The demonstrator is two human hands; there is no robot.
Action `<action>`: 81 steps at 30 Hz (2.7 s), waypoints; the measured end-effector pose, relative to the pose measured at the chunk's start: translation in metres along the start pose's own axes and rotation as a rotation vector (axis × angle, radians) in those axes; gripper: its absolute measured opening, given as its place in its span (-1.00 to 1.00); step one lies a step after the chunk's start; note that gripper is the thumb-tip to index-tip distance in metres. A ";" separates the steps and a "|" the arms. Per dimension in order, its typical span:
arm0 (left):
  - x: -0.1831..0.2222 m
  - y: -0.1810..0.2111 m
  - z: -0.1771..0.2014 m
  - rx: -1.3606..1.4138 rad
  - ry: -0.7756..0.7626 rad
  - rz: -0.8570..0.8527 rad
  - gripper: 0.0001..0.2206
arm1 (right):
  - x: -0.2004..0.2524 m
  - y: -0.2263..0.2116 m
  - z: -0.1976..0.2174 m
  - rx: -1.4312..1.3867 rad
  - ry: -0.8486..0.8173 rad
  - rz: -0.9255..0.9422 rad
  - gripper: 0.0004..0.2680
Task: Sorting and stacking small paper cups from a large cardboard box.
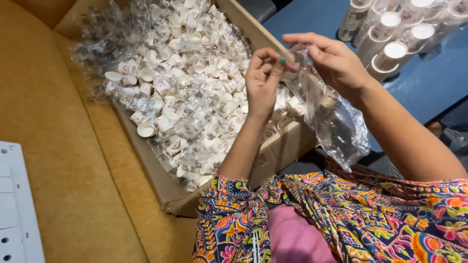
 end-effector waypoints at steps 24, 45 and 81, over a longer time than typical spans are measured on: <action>0.000 -0.127 -0.138 0.135 0.178 0.232 -0.79 | 0.120 -0.008 0.119 0.136 0.694 0.245 -0.87; 0.000 -0.230 -0.114 -0.319 0.551 0.304 -0.73 | 0.110 0.082 0.176 0.385 1.093 0.069 -0.85; 0.034 -0.245 -0.086 -0.562 -0.013 0.033 -0.79 | 0.156 0.081 0.165 -0.412 0.363 -0.099 -0.80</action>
Point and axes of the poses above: each hand's wrist, its own x-axis away from the middle knuckle, its own z-axis out of the back of the hand, y = z × x, the point moved 1 cm from there along -x, towards the middle knuckle, and after that the axes turned 3 degrees about x, right-handed, at the moved point
